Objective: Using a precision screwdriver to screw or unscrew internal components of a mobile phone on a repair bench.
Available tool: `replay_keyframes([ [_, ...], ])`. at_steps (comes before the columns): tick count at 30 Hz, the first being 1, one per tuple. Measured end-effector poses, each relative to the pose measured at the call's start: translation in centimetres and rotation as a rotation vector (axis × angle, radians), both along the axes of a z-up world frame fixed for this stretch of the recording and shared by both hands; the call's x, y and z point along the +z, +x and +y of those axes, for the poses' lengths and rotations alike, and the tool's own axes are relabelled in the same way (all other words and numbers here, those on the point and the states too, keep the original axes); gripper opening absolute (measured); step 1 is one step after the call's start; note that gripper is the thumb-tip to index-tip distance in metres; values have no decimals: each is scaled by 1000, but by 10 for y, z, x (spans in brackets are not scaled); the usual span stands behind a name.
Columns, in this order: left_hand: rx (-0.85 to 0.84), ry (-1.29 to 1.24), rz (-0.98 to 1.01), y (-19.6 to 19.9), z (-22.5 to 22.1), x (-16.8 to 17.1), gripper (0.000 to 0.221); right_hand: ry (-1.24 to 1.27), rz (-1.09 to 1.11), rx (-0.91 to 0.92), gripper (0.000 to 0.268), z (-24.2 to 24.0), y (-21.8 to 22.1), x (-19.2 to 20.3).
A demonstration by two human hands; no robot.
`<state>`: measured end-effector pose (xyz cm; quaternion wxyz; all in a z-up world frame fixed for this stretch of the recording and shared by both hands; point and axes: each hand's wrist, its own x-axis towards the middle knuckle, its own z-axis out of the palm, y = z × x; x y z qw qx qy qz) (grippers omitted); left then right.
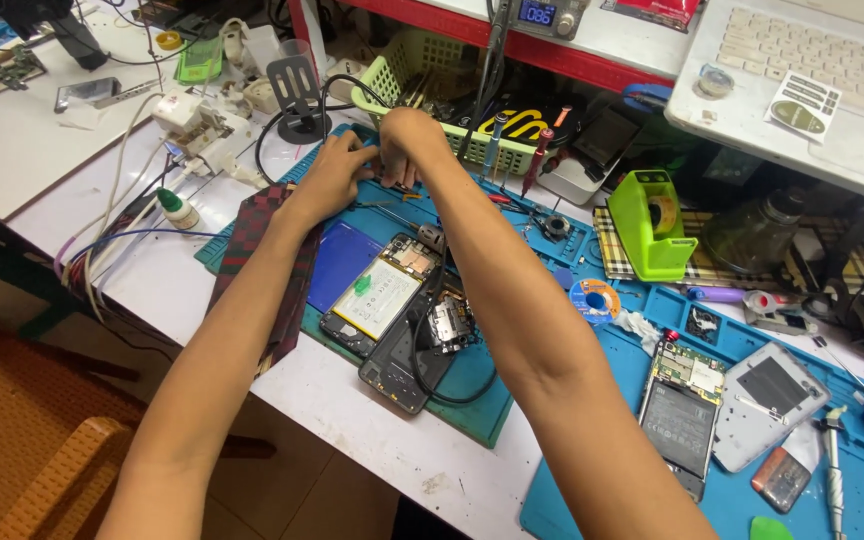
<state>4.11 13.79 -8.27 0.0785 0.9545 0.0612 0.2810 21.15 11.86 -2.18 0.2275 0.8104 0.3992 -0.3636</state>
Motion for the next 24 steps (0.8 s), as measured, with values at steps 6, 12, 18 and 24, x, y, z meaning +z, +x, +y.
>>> replay_keyframes([
  [6,-30,-12,13,5,9,-6,23,261,79,19,45,-38,0,18],
  [12,-72,-14,-8,3,10,-3,20,638,370,-66,36,-107,-22,52],
  [18,-105,-178,-68,5,14,-6,7,918,395,-153,20,-91,10,1],
  [24,-9,-40,-70,3,6,-5,7,1092,106,-28,16,-80,1,-27],
])
